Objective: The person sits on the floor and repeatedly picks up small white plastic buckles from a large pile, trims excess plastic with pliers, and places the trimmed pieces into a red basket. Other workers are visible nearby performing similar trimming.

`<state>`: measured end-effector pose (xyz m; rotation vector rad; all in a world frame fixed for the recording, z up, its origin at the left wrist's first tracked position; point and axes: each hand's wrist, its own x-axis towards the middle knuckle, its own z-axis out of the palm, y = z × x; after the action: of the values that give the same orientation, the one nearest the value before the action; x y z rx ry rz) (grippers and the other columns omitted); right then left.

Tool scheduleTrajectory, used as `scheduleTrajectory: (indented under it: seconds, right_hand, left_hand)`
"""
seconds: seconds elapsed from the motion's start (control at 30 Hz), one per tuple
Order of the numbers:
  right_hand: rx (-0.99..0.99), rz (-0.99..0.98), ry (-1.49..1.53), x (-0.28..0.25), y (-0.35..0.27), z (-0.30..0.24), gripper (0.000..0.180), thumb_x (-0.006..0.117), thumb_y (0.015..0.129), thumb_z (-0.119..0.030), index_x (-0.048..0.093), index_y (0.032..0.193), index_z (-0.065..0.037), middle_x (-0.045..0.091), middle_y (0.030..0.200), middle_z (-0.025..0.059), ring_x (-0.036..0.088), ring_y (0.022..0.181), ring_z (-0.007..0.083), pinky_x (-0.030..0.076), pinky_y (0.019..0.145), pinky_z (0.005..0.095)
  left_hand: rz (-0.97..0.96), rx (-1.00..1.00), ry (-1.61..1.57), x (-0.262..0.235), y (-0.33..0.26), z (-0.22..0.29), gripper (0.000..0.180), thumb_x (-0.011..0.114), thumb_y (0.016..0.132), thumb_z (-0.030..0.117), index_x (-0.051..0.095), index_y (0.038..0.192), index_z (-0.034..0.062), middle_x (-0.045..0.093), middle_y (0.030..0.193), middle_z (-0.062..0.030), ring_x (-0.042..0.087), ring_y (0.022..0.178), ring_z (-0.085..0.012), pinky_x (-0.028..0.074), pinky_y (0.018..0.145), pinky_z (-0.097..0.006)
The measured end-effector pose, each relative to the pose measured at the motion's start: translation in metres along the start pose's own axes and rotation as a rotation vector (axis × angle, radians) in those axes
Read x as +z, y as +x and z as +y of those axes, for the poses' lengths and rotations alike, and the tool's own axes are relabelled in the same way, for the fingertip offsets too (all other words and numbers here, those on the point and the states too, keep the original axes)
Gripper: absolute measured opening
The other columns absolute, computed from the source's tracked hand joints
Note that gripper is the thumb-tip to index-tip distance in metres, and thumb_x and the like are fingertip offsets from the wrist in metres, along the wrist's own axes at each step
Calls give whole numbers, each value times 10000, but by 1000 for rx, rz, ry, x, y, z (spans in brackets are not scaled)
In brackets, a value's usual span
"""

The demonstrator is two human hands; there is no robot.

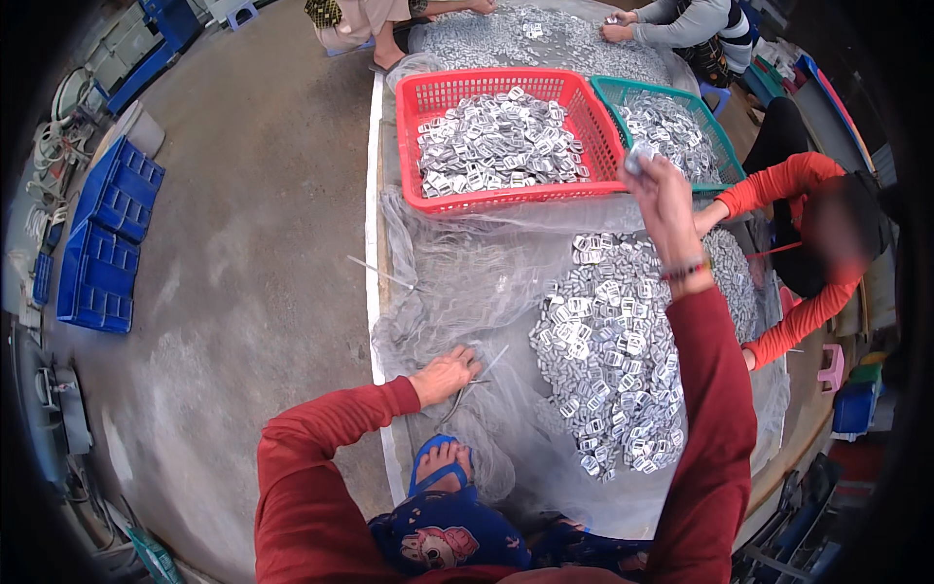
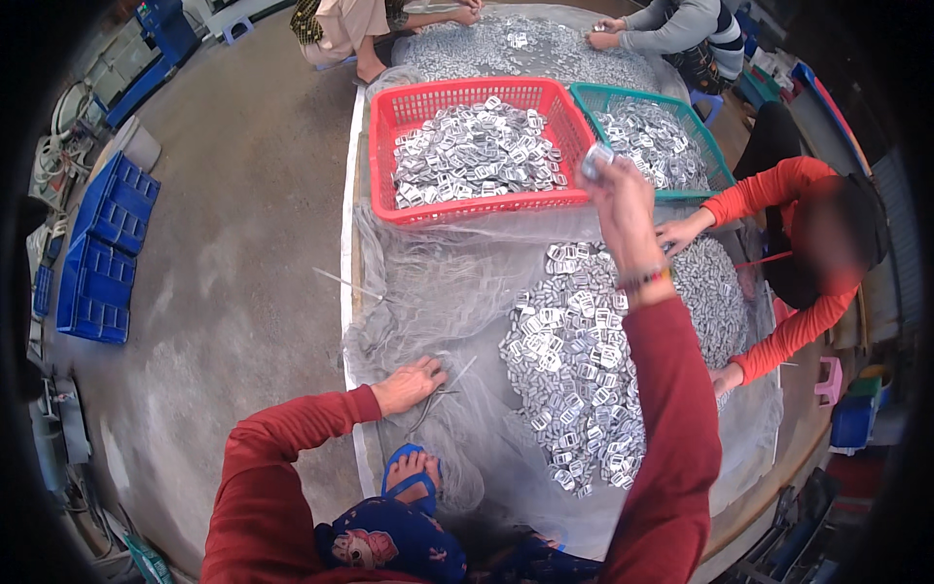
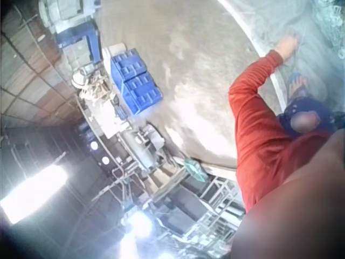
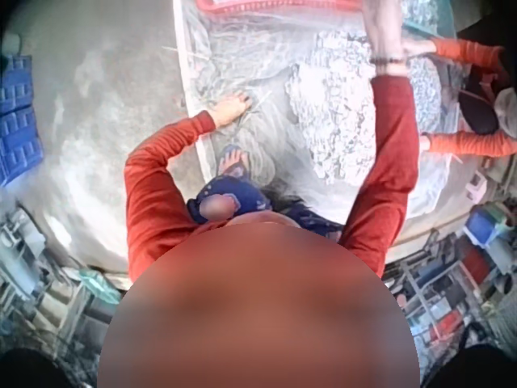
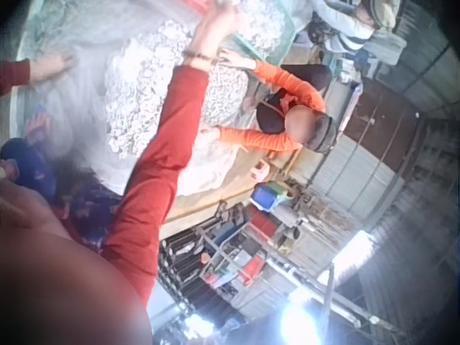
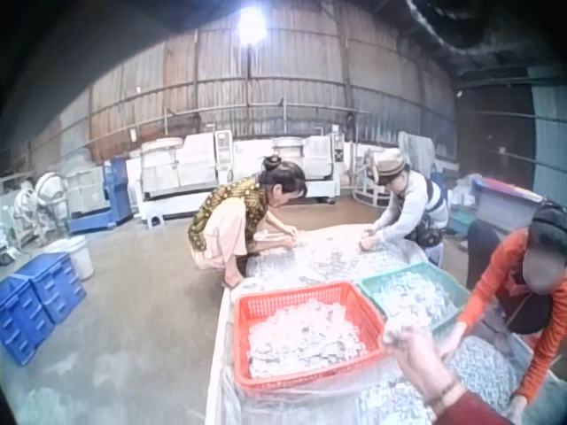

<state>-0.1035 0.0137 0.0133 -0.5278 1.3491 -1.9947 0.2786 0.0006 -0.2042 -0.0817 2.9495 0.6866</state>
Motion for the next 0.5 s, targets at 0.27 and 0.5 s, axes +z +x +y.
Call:
scheduleTrajectory:
  seconds: [0.27, 0.5]
  right_hand:
    - [549, -4, -58, -52, -147, 70, 168, 638, 910, -102, 601, 1032, 8, 625, 897, 73, 647, 766, 199, 571, 720, 371]
    - [405, 83, 217, -83, -217, 128, 173, 611, 924, -75, 596, 1067, 21, 653, 959, 111, 671, 860, 238, 568, 807, 391]
  left_hand:
    - [-104, -117, 321, 32, 17, 33, 313, 550, 811, 126, 560, 1113, 46, 546, 1018, -160, 555, 937, -321, 498, 713, -465]
    - [-231, -2, 187, 20, 8, 7, 265, 512, 847, 110, 519, 1103, 43, 473, 1153, -211, 528, 958, -399, 482, 750, -489]
